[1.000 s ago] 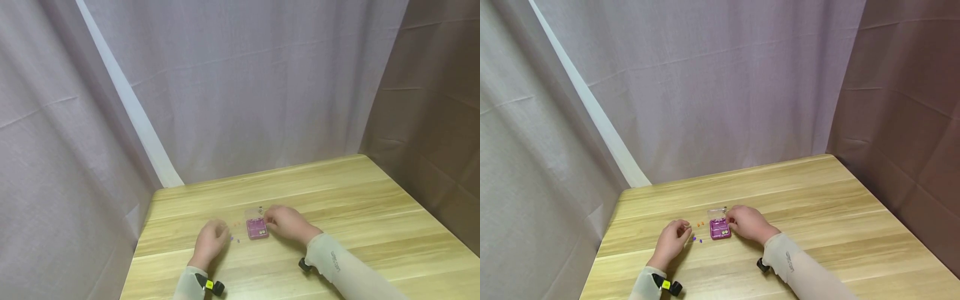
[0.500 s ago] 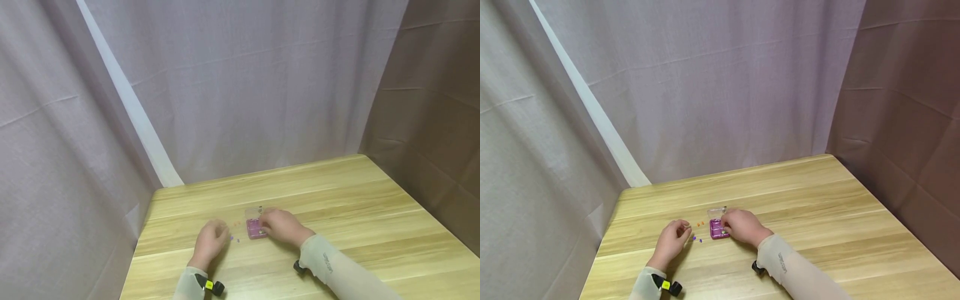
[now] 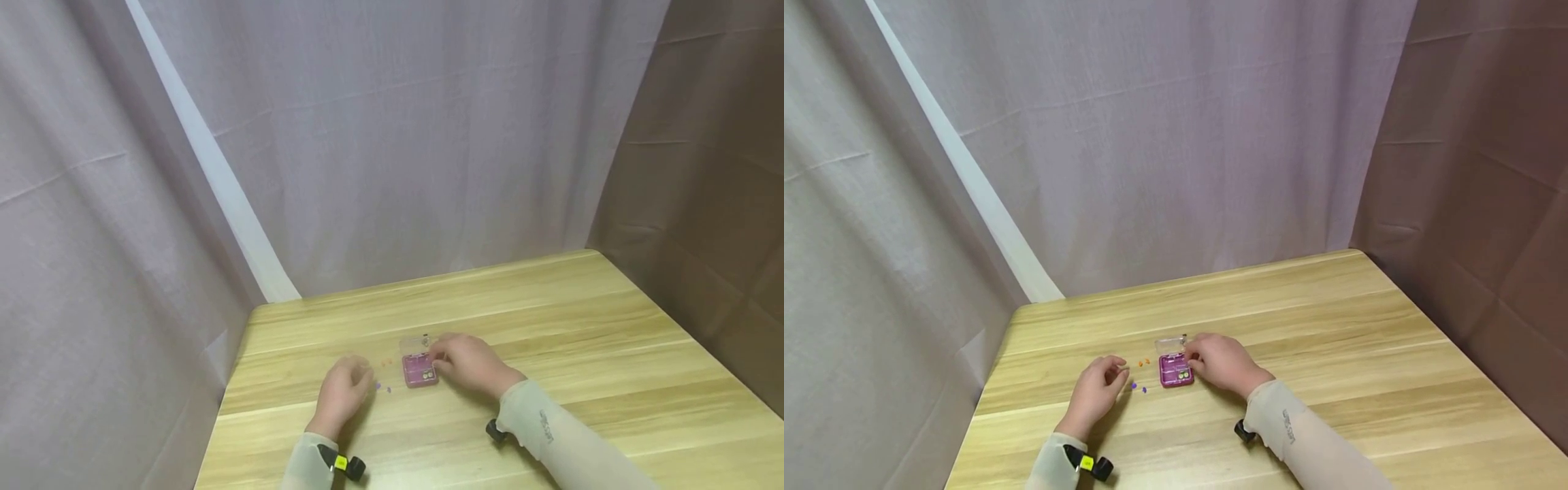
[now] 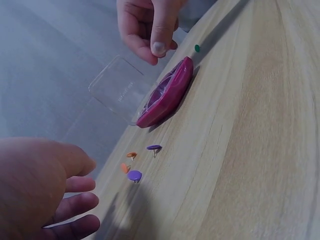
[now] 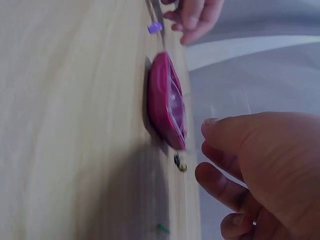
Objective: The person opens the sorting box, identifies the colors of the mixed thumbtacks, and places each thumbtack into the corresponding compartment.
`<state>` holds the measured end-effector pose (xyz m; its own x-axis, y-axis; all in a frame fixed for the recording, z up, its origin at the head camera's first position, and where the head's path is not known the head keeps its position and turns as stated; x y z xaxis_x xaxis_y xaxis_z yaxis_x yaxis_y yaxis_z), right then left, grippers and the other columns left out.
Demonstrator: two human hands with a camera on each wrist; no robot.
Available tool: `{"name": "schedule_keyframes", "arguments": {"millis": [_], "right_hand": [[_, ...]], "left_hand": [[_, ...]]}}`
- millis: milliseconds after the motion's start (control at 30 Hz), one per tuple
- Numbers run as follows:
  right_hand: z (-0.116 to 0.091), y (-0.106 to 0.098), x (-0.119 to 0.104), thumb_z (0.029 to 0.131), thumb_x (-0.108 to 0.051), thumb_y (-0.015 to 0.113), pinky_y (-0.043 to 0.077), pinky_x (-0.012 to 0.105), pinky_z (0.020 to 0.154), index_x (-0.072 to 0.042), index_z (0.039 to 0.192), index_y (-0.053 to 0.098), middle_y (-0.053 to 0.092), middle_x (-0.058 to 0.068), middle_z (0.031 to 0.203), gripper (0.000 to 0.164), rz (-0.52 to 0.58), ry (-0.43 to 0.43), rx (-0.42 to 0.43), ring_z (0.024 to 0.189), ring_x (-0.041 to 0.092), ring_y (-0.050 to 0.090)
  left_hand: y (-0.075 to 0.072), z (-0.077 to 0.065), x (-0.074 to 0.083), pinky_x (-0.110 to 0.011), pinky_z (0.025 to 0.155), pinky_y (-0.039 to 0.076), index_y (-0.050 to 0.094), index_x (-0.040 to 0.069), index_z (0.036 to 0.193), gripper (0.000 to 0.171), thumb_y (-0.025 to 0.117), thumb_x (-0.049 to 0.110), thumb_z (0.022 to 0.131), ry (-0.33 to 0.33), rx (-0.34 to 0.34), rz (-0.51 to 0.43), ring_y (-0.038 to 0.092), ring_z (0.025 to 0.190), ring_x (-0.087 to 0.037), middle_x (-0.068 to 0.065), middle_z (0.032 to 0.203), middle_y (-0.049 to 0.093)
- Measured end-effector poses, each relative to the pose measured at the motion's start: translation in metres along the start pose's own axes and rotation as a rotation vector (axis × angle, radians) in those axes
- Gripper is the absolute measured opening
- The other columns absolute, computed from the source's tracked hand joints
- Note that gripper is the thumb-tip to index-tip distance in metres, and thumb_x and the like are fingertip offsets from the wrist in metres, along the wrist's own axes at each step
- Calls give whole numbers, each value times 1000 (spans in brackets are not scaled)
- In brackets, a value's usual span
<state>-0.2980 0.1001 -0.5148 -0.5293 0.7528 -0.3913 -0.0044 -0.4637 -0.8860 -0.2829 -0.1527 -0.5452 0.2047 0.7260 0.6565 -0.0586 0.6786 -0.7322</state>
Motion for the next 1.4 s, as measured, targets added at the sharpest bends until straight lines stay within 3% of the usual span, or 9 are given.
{"name": "schedule_keyframes", "arguments": {"millis": [200,433,667,967,1400], "right_hand": [[-5,-15,18,87,-25,72,54,33,74,-25,94,73,66,-15,90,8,-17,60,19,78,4,57],[-8,-23,35,87,-26,71,56,36,74,-23,99,73,68,-12,92,13,-35,99,30,79,5,58],[-11,-29,46,87,-26,72,56,35,70,-23,97,74,67,-12,89,10,-42,111,45,76,5,57],[-14,-30,52,87,-26,72,56,36,69,-22,95,73,67,-12,87,9,-34,129,44,75,6,57],[-21,-14,61,88,-29,70,58,39,74,-25,90,72,69,-10,88,4,-77,168,-45,78,7,59]], "left_hand": [[1,-1,1,-49,89,55,68,18,112,27,66,35,91,3,-19,11,61,97,-19,-4,107,69],[4,-2,-1,-50,91,54,69,19,108,25,71,32,86,12,-46,17,62,98,-21,-4,106,71],[13,-2,-1,-45,84,55,70,22,98,16,72,32,86,23,-117,-1,61,88,-16,3,94,71],[15,-1,-2,-45,82,56,70,25,95,14,72,34,85,13,-137,7,61,84,-15,4,91,71],[16,-2,-1,-45,82,55,70,27,89,8,71,33,84,14,-143,14,61,84,-14,5,89,71]]}}
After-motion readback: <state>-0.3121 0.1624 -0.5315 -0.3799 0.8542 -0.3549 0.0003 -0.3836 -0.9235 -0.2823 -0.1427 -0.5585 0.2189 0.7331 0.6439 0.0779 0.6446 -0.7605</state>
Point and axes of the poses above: each hand's wrist, its own z-axis towards the middle knuckle, its own y-axis out of the palm, x = y × z, the point moved 8 cm from there along z, towards the middle knuckle
